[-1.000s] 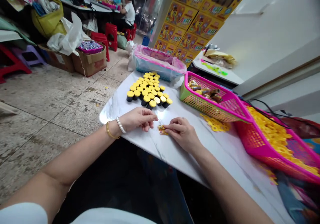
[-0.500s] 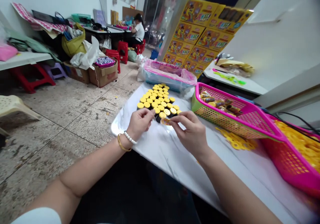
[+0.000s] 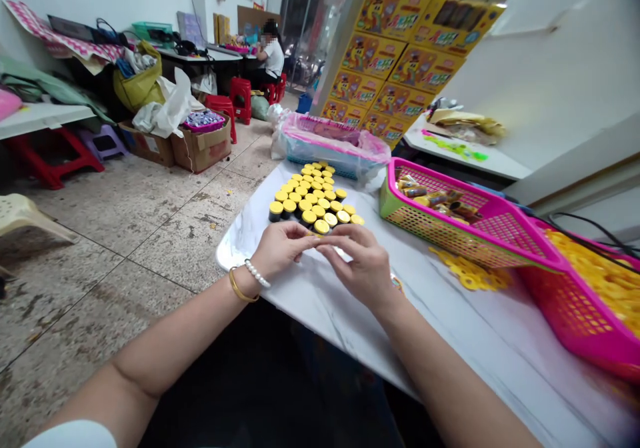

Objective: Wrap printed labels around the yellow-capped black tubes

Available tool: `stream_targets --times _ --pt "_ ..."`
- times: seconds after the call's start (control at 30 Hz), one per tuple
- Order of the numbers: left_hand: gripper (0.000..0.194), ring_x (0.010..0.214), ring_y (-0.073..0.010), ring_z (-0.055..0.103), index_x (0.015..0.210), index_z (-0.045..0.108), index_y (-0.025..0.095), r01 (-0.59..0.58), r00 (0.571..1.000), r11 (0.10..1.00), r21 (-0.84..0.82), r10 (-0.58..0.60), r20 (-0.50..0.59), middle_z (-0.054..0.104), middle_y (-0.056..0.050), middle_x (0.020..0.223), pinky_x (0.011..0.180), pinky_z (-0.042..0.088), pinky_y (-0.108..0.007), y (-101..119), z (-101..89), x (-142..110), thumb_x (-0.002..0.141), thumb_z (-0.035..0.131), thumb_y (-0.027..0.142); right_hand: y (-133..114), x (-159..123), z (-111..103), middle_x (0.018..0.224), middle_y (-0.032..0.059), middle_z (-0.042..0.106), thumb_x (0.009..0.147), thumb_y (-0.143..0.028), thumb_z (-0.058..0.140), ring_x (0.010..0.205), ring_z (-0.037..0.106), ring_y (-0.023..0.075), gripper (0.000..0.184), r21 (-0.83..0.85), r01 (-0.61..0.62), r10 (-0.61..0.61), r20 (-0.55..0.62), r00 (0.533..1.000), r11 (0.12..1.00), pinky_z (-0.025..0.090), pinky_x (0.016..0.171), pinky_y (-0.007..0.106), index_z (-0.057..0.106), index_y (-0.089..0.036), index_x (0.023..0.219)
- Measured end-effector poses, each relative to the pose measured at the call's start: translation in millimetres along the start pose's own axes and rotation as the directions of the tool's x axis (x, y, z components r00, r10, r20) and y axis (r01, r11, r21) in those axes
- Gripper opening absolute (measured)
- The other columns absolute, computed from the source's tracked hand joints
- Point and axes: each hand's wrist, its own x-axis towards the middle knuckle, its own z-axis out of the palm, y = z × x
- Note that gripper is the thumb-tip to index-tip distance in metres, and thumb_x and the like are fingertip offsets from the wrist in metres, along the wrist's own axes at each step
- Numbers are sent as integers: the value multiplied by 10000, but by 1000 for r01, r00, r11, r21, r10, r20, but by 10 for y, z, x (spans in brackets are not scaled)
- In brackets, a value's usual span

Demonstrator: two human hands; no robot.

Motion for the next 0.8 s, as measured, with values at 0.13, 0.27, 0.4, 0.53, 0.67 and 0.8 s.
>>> stream_targets --times 0.13,0.27,0.4,0.53,0.67,0.8 --pt "186 360 -31 421 747 663 110 88 992 991 -102 -78 97 743 -62 733 376 277 -192 -5 -2 32 763 779 254 421 82 -119 1090 113 716 879 -366 680 1047 671 287 196 -81 -238 230 -100 968 968 519 954 473 735 -225 1004" --pt "172 369 -19 439 754 684 89 142 985 979 -144 -125 118 735 -66 722 369 266 -162 11 -4 32 766 799 217 753 66 -69 1059 115 719 740 -323 704 990 660 301 144 -68 -437 440 25 898 897 516 899 478 642 -216 815" --pt "213 353 -8 416 751 669 82 246 965 944 -219 -218 145 701 -50 684 327 196 -143 46 -34 41 800 802 240 786 18 -6 817 64 659 663 -267 694 801 617 248 159 -42 -502 503 10 864 864 514 806 425 543 -234 697" --pt "147 340 18 376 788 678 67 334 938 878 -343 -273 216 700 -50 738 293 178 -117 93 -63 80 911 661 144 641 15 -155 800 49 670 674 -354 750 700 619 209 327 148 -619 620 45 783 771 533 702 387 653 -191 940" --pt "145 348 30 355 815 652 73 421 907 788 -450 -354 229 681 -40 750 284 184 -82 141 -71 121 941 580 66 336 50 -277 962 54 757 717 -423 808 846 709 203 336 669 -668 654 350 670 326 572 831 382 731 -225 977" --pt "199 339 36 334 804 611 79 449 893 732 -513 -379 242 623 -9 715 279 167 -72 174 -72 132 972 509 44 58 62 -193 1007 34 786 702 -433 863 979 735 227 321 762 -627 554 456 696 161 538 1013 446 767 -257 952"
